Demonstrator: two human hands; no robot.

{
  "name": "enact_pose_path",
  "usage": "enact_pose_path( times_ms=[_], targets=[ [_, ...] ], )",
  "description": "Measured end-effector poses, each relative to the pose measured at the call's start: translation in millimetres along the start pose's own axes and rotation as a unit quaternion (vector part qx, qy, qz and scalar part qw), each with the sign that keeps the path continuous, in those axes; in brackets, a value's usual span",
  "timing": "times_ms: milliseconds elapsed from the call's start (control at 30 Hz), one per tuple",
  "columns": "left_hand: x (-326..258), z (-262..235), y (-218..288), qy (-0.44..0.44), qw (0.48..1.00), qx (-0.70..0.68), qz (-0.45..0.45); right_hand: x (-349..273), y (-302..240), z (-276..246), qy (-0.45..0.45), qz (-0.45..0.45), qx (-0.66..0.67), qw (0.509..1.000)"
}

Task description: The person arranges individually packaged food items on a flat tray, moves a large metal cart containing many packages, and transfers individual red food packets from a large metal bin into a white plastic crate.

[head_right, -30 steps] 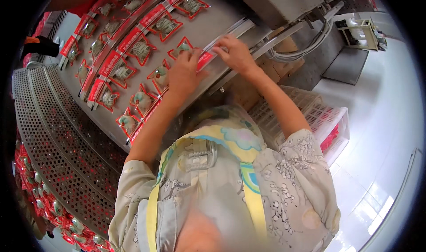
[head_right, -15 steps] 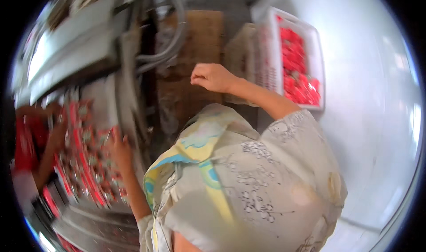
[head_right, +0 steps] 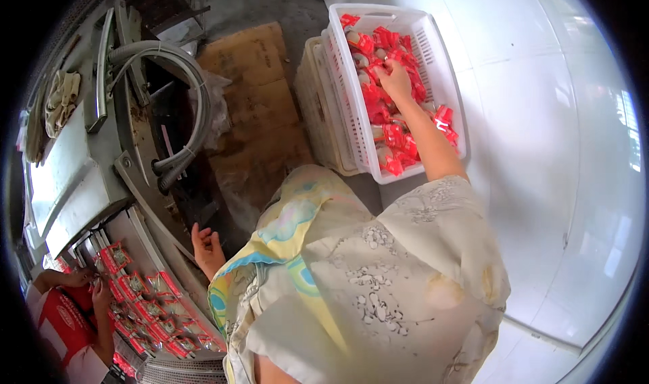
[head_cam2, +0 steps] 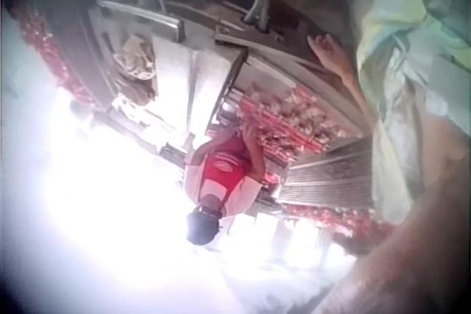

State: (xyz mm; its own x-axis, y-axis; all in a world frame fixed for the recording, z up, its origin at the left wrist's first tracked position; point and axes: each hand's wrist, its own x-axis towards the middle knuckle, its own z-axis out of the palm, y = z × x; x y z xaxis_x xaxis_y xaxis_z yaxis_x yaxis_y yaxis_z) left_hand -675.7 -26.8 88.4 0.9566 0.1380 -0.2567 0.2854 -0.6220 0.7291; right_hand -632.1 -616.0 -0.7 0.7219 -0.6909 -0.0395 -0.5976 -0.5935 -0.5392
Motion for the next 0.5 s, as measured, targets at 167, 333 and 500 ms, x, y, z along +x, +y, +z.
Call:
enact_pose_path(
  times_ms=[167, 333, 500],
  targets=[
    [6, 10, 31, -0.067, 0.997, 0.017, 0.039, 74, -45, 25, 0.105, -0.039, -0.164, 0.98],
    [14, 3, 32, -0.063, 0.995, 0.061, 0.048, 75, -95, -8, -0.009, -0.045, -0.242, 0.969],
    [33, 24, 28, -0.071, 0.992, -0.094, 0.039, 16, -187, -89, 0.027, -0.122, -0.333, 0.935]
  ],
)
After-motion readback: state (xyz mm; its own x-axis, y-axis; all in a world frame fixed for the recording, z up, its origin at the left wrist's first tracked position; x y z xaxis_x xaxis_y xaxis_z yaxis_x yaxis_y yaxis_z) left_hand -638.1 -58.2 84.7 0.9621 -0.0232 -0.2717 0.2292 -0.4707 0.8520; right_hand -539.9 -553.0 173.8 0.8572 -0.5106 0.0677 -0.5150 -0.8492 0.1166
